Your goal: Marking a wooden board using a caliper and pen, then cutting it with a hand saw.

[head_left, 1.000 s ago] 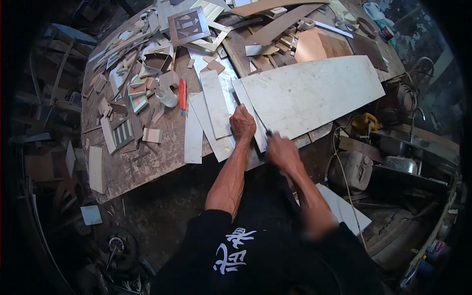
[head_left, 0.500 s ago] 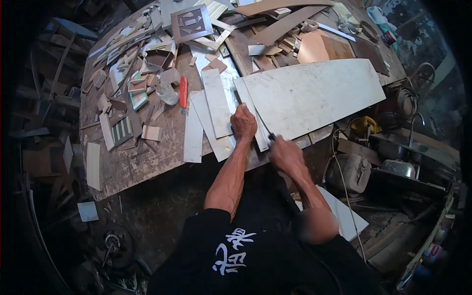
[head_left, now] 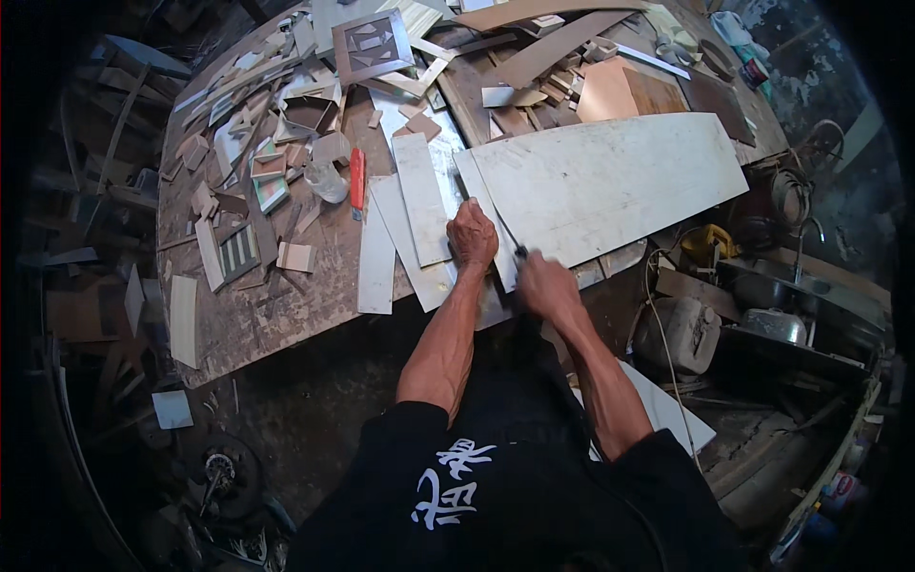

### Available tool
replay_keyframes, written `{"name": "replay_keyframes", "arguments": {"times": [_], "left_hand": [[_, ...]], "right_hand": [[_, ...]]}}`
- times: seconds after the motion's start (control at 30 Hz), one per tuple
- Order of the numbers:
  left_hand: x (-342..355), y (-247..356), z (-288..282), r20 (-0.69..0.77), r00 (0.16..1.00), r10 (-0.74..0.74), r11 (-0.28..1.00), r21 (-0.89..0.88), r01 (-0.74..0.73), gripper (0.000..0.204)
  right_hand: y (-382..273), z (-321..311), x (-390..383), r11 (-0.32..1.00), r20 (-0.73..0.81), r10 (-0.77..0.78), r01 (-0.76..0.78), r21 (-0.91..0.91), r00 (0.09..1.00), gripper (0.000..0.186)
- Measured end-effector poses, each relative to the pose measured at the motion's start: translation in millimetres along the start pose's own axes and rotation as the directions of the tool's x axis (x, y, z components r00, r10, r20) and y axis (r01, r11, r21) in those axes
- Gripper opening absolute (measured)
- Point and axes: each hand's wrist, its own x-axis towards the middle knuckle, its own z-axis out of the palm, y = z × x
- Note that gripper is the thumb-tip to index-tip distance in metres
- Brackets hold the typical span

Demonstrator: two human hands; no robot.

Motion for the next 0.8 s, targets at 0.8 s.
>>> {"name": "replay_keyframes", "arguments": {"times": [0.8], "left_hand": [[1.3, 0.2, -9.1, -0.053, 0.998, -0.027, 1.0, -0.016, 0.026, 0.035]], "right_hand": [[-3.7, -6.0, -41.9, 0.997, 0.073, 0.082, -0.081, -0.02, 0.994, 0.028]]}}
